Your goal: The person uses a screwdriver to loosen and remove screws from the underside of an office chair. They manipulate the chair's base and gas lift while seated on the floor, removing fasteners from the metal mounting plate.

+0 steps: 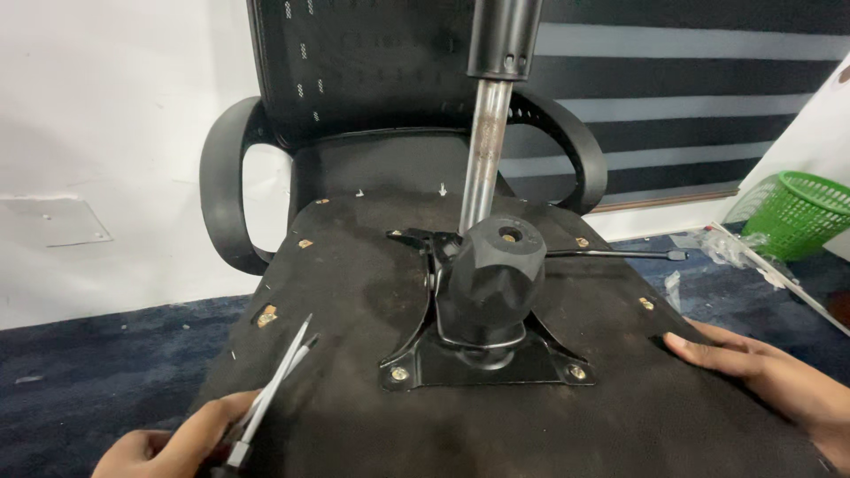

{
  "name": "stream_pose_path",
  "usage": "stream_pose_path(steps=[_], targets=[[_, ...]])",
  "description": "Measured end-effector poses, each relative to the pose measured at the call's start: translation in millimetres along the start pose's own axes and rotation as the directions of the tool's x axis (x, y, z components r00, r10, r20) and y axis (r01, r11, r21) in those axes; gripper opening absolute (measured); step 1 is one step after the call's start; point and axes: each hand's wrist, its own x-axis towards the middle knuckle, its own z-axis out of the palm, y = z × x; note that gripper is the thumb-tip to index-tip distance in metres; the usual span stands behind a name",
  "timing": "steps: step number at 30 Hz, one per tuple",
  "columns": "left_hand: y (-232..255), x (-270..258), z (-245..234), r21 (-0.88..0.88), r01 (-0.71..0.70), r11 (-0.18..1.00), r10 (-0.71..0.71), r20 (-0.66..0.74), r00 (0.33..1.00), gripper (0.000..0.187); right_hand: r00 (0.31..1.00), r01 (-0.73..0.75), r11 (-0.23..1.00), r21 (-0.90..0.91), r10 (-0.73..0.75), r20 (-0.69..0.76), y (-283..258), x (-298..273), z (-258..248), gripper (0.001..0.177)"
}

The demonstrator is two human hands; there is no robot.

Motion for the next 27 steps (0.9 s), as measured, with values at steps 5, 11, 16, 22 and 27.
stream_pose_path(steps=[5, 11, 16, 22, 27], targets=[[33, -10, -8, 0.067, 0.211, 0.975, -0.213, 0.015, 0.977, 0.031, 0.997, -0.004, 0.994, -0.111, 0.012, 0.07, -5, 11, -7, 0.067], [60, -18, -14, 0.009, 0.196, 0.981, -0.196, 0.013, 0.98, 0.027, 0.984, 0.071, 0.978, -0.198, -0.036, 0.176, -7, 72, -31, 0.065], [64, -18, -3, 0.007, 0.171, 0.985, -0.171, -0.009, 0.985, 0.022, 0.866, 0.4, 0.913, -0.085, -0.346, 0.361, -6, 137, -46, 0.067], [32, -25, 16, -0.008, 0.115, 0.993, -0.114, -0.191, 0.975, 0.018, 0.981, 0.112, 0.988, -0.11, -0.093, 0.169, 1, 114, -45, 0.075], [-4, 2, -10, 0.098, 0.204, 0.974, -0.219, 0.176, 0.96, 0.03, 0.992, -0.04, 0.999, -0.005, 0.04, 0.119, 5, 54, -20, 0.085]])
